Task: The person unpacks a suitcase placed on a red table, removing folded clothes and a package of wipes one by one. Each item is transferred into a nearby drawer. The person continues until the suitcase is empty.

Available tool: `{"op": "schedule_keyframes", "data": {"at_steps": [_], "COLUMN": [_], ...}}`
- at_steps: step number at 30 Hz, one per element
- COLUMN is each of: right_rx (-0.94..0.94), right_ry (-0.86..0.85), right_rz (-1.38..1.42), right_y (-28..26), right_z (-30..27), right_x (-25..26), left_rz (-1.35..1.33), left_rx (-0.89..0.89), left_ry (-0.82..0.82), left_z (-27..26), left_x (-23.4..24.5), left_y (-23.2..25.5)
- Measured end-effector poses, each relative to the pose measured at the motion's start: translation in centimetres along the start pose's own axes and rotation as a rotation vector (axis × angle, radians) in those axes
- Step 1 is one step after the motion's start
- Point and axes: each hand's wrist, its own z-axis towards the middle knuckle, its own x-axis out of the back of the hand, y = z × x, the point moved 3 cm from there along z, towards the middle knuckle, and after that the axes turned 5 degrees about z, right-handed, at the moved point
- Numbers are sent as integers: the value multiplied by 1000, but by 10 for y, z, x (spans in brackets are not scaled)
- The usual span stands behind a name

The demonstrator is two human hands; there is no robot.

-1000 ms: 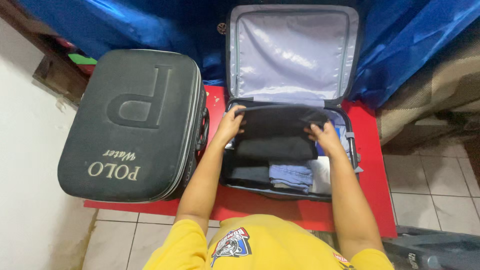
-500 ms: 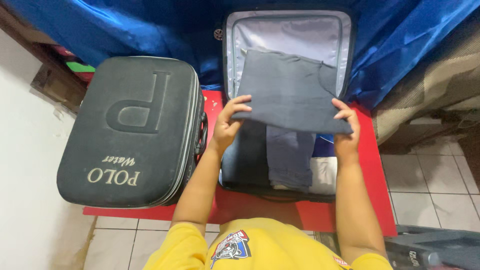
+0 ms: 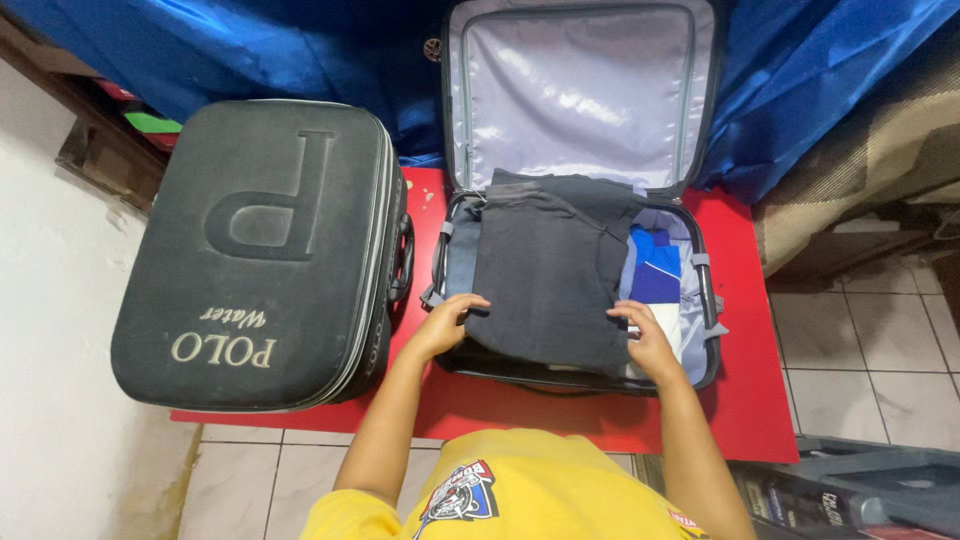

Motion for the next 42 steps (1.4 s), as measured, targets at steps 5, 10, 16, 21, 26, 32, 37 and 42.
{"op": "schedule_keyframes", "data": {"at_steps": [5,10,16,21,26,32,37,42], "right_rx": [102,268,293,126,3,-247,-477,-500], "right_ry": [45,41,-21,-119,-443,-130,100,-64], "right_rz": [-94,-250,164,397,387,691,856,593], "right_y": [-30,-51,-65,-75,-63,1,37,26], "right_z": [-3,5,22,1,-34,-4,51,49], "right_x": [-11,-5,5,37,53,73,29,3], "left_rz": [231,469,181,-18,-20,-433,-993,-709], "left_rx": [-52,-204,-150,-118,-16,-73,634,622], "left_ry": [145,135,102,-74,-468,-439,-58,-91], "left_z": [4,16,17,-8,-24,42,89,71], "left_x": [-4,4,31,48,36,15,-2,-34], "left_y": [15,25,68,115,107,27,-32,-27]}}
